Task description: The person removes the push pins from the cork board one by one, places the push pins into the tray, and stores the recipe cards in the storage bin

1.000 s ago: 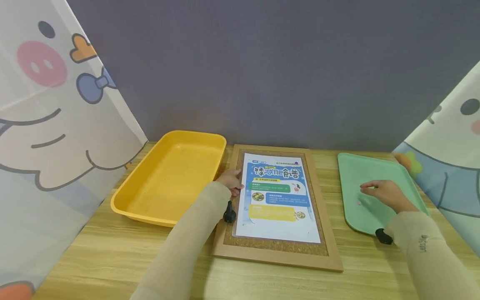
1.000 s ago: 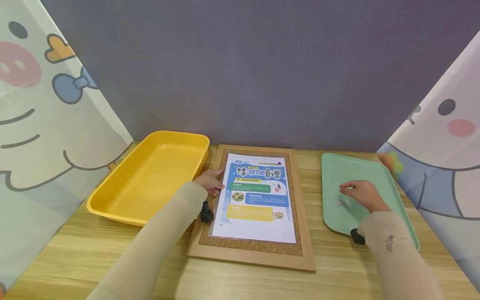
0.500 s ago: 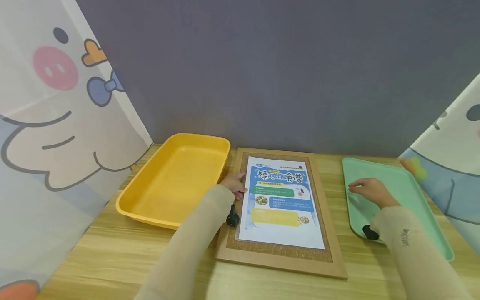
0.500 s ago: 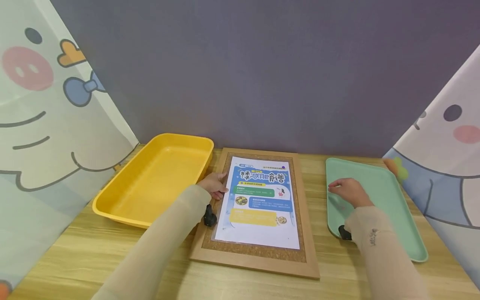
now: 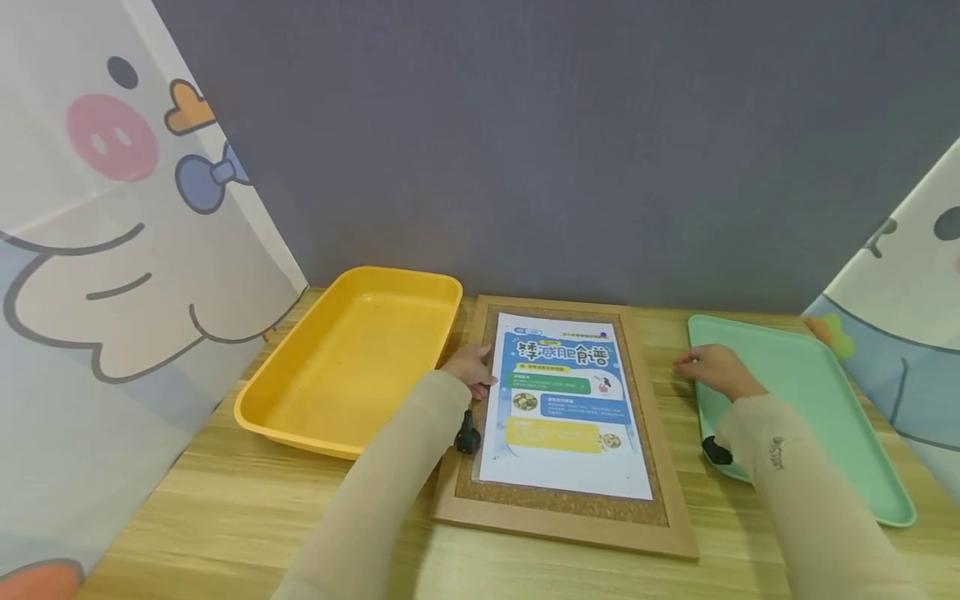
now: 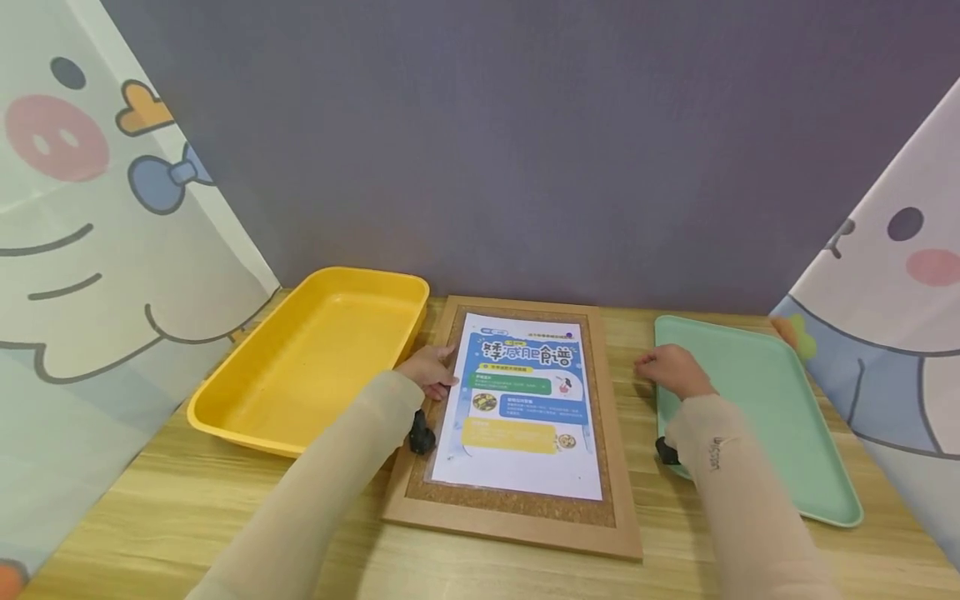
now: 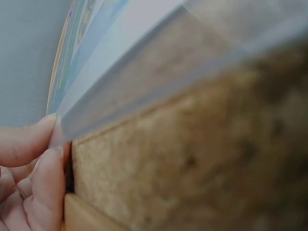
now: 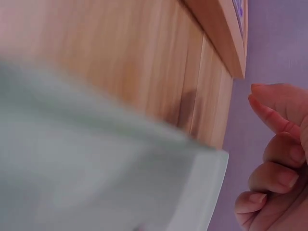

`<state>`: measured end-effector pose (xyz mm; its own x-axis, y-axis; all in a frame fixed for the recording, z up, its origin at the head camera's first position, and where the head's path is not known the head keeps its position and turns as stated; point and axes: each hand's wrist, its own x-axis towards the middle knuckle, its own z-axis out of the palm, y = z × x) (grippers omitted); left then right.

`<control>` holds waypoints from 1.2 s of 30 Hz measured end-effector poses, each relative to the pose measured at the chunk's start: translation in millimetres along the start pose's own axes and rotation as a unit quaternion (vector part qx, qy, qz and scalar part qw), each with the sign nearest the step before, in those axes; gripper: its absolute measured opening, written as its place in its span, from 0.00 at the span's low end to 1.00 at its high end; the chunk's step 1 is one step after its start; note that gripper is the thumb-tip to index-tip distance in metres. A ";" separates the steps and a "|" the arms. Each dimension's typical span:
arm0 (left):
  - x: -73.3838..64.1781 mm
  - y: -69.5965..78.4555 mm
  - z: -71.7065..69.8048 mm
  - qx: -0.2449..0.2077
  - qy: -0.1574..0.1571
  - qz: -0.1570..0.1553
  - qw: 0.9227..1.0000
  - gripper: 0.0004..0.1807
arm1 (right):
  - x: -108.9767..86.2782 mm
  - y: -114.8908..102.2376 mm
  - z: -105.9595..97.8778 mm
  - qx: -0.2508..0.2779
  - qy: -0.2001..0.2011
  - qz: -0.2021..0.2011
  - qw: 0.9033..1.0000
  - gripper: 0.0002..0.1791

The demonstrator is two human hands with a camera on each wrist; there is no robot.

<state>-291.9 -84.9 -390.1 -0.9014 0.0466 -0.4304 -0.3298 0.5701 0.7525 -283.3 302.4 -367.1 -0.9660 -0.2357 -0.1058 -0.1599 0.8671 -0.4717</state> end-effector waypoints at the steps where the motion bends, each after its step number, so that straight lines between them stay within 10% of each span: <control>1: -0.1 -0.5 -0.3 -0.003 0.000 -0.004 1.000 0.42 | 2.7 -3.0 1.4 0.002 -0.002 0.000 1.000 0.20; 36: -3.4 -0.2 1.6 -0.011 0.003 0.001 1.000 0.41 | 46.1 -60.9 27.9 0.021 0.012 0.059 0.998 0.16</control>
<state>-288.3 -83.8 -389.6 -0.9039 0.0435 -0.4255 -0.3336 0.5511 0.7649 -312.5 226.6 -367.6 -0.9825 -0.1211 -0.1419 -0.0357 0.8688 -0.4939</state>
